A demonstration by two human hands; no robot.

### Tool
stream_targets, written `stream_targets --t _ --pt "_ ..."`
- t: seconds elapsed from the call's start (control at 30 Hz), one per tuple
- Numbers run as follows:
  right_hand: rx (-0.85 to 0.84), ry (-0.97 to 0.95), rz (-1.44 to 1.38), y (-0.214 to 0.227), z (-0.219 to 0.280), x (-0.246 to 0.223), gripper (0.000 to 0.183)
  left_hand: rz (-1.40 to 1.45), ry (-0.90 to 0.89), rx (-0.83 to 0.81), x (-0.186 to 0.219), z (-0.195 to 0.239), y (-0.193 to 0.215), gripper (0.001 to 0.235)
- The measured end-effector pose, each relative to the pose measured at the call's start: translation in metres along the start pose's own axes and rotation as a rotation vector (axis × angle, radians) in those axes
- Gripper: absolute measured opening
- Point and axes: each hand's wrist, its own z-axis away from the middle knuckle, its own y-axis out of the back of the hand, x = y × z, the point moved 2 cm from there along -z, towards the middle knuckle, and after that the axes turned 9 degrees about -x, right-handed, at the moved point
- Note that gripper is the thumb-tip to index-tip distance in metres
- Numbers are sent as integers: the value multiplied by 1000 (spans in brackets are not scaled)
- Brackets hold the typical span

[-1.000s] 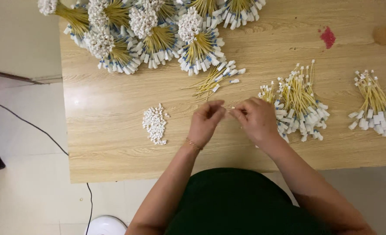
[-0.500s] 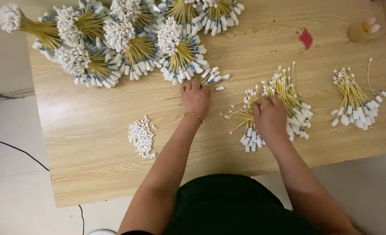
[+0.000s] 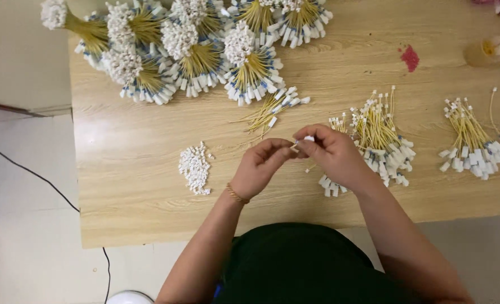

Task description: Assembling small white tips onto yellow stems at a workstation

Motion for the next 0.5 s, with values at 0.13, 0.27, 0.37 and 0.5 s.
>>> stream_targets --t 0.13,0.27,0.37,0.5 --pt "-108 121 179 -10 11 -28 17 65 100 -60 11 18 11 39" --pt "-179 175 336 -12 17 -54 16 77 49 -52 2 26 20 18" --pt "-159 173 288 -1 24 -57 17 41 27 -36 5 41 34 13" --pt "-72 154 236 21 36 -30 19 -59 72 25 4 61 55 16"
